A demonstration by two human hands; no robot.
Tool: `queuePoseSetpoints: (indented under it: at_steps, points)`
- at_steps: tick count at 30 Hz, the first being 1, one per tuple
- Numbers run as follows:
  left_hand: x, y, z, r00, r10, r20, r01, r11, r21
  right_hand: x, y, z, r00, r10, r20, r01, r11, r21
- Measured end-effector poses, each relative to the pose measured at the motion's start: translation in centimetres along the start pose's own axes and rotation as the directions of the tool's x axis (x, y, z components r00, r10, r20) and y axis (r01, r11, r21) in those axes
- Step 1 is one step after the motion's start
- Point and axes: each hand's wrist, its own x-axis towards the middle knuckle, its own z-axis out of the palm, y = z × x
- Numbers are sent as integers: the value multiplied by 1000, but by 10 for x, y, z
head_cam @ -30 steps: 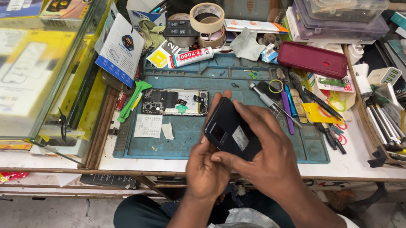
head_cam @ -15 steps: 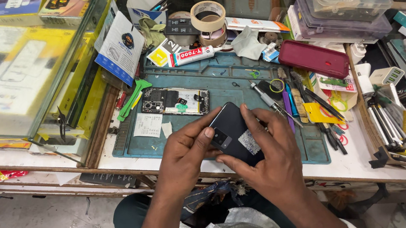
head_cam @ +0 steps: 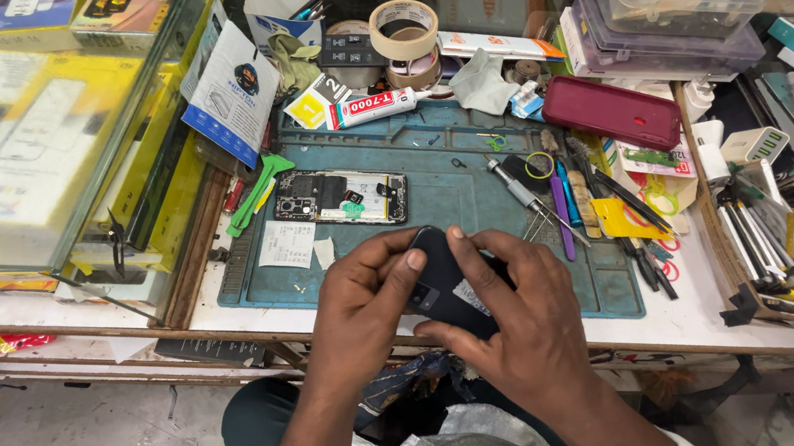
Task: The person uses tweezers to remove small debris from a smartphone back cover, then picks up the cover and inspects it from multiple angles. The person continues to clean the cover with tweezers and handles the phone components on a cluttered workbench.
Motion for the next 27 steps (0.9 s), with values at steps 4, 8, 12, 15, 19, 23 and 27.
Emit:
queuePoseSetpoints:
  at_steps: [4,8,12,15,19,23,27]
  points:
    - [0,-3,1,1000,20,-2,-20,1000,6,-1,-2,0,1000,-25,-9,25,1000,-8]
    - [-3,-12,-1,999,31,-28,-29,997,70,-1,-2,-3,999,-16,-37,21,992,123]
    - [-6,-19,-3,997,51,65,-51,999,-10,1,4,-13,979,196,56,-202,894,401]
    - [-10,-20,0,996,37,86,-36,999,-17,5,9,-20,944,299,140,-329,814,479]
    - [-13,-22,0,993,44,114,-42,999,-18,5,9,-22,936,312,162,-351,801,484]
    - [-14,-23,1,990,46,130,-45,999,-15,4,11,-23,915,347,206,-403,795,453]
    - [-15,-23,2,993,52,110,-49,998,-29,6,11,-22,915,342,212,-403,790,462]
